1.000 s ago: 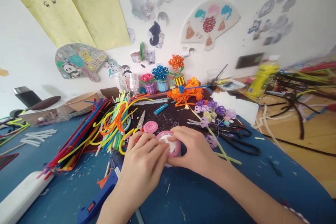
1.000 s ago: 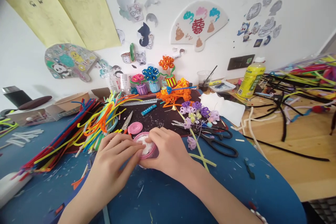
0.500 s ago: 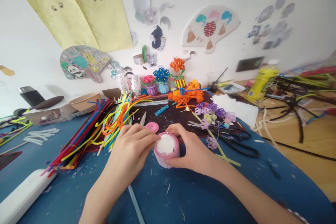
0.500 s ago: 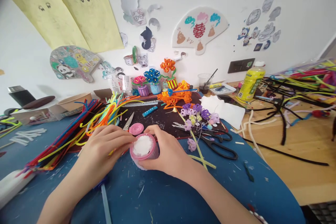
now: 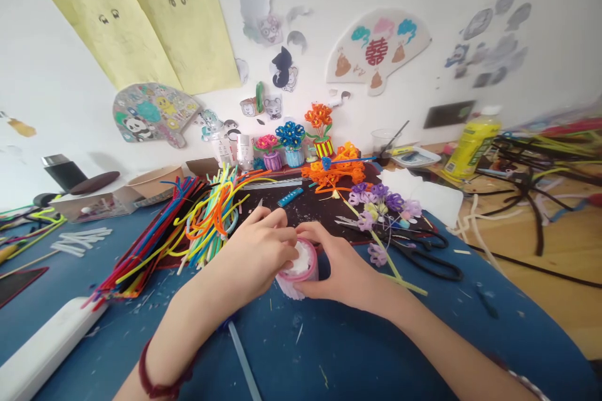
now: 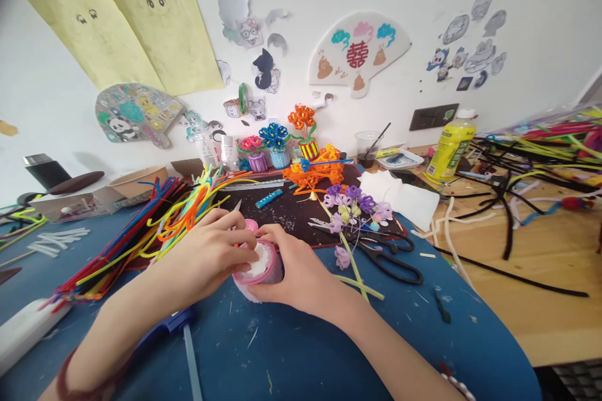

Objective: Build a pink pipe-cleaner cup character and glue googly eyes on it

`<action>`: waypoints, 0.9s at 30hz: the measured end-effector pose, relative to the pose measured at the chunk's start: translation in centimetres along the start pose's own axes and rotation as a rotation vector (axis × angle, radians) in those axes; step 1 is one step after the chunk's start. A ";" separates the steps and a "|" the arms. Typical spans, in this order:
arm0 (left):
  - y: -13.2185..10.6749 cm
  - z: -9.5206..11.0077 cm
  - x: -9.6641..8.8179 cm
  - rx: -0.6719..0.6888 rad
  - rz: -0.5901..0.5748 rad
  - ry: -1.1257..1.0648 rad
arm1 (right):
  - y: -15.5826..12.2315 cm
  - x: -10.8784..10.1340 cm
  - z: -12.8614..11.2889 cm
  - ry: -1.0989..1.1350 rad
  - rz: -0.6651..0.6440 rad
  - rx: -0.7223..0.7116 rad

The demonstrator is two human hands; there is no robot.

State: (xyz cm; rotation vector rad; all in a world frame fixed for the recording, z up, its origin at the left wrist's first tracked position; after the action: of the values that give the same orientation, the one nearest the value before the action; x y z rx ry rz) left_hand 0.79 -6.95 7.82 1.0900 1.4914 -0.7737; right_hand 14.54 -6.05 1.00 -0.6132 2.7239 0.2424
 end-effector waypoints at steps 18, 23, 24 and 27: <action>-5.5 -0.2 -2.1 -0.503 0.796 -0.466 | 0.0 -0.2 0.2 -0.003 -0.013 -0.051; -7.6 2.5 1.6 -0.808 1.154 -1.199 | -1.0 -1.6 -1.3 0.067 0.312 -0.132; -7.7 3.1 2.1 -0.839 1.186 -1.302 | -1.4 -1.6 -1.8 0.118 0.359 -0.128; -7.2 4.4 2.8 -0.832 1.188 -1.551 | -2.6 0.3 -3.3 0.350 0.176 -0.044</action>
State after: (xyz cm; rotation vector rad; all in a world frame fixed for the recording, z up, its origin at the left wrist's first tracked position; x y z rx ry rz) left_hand -4.20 -12.98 3.52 0.2778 -0.3040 0.0543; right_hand 14.45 -9.28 3.72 -0.4637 3.1231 0.2597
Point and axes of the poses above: each hand's wrist, its own y-axis towards the middle knuckle, its own x-axis out of the palm, z = x × y, the point moved 4 cm from there along y, towards the middle knuckle, and after that the axes turned 13 degrees about x, right-handed, at the moved point
